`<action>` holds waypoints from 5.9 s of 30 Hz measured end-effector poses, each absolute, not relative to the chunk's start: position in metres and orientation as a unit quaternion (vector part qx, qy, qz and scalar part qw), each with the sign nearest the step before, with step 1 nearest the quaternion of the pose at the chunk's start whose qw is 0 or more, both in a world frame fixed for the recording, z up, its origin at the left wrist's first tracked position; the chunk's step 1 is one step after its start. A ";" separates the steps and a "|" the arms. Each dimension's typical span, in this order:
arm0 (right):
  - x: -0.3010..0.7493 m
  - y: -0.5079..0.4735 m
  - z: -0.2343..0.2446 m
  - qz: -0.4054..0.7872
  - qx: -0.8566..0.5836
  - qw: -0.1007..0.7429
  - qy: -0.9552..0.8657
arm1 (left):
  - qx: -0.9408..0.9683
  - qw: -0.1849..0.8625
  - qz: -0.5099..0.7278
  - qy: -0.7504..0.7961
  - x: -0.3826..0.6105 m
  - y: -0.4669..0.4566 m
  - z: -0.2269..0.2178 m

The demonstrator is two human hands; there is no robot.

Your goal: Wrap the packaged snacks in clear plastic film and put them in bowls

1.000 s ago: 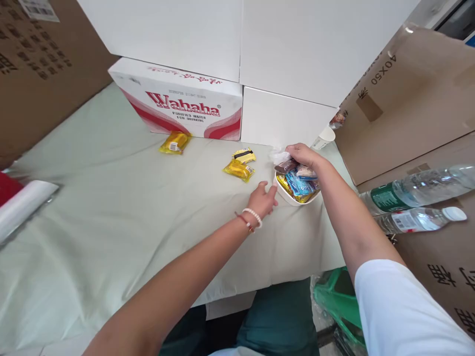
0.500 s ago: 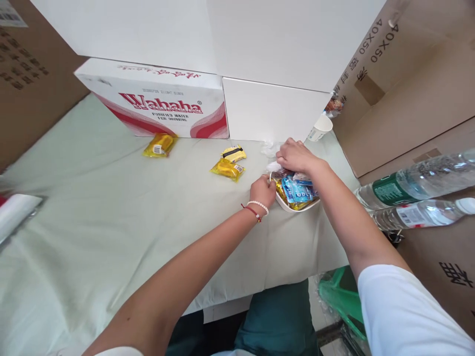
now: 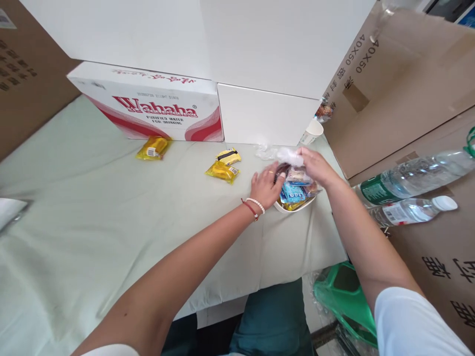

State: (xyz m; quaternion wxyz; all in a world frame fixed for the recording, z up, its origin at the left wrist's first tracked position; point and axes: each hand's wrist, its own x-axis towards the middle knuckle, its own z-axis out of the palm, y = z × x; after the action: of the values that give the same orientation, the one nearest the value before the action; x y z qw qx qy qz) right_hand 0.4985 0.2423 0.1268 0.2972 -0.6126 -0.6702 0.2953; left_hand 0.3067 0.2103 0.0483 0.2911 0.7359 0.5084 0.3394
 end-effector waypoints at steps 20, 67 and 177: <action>0.429 0.108 0.118 0.151 -0.536 0.447 -0.700 | 0.404 0.664 0.458 0.431 0.199 0.094 0.032; 0.367 -0.040 0.045 0.455 -0.423 0.424 -0.659 | 0.218 0.578 0.594 0.515 0.026 -0.026 0.033; 0.275 0.158 0.057 0.057 -0.552 0.239 -0.797 | 0.727 0.071 0.058 0.680 0.016 0.006 0.001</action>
State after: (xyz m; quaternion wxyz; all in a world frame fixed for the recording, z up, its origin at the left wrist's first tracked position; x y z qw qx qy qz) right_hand 0.2748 0.1576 0.0574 0.2395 -0.5515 -0.7970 0.0568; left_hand 0.0162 0.0060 0.0009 0.0712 0.7272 0.6803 0.0582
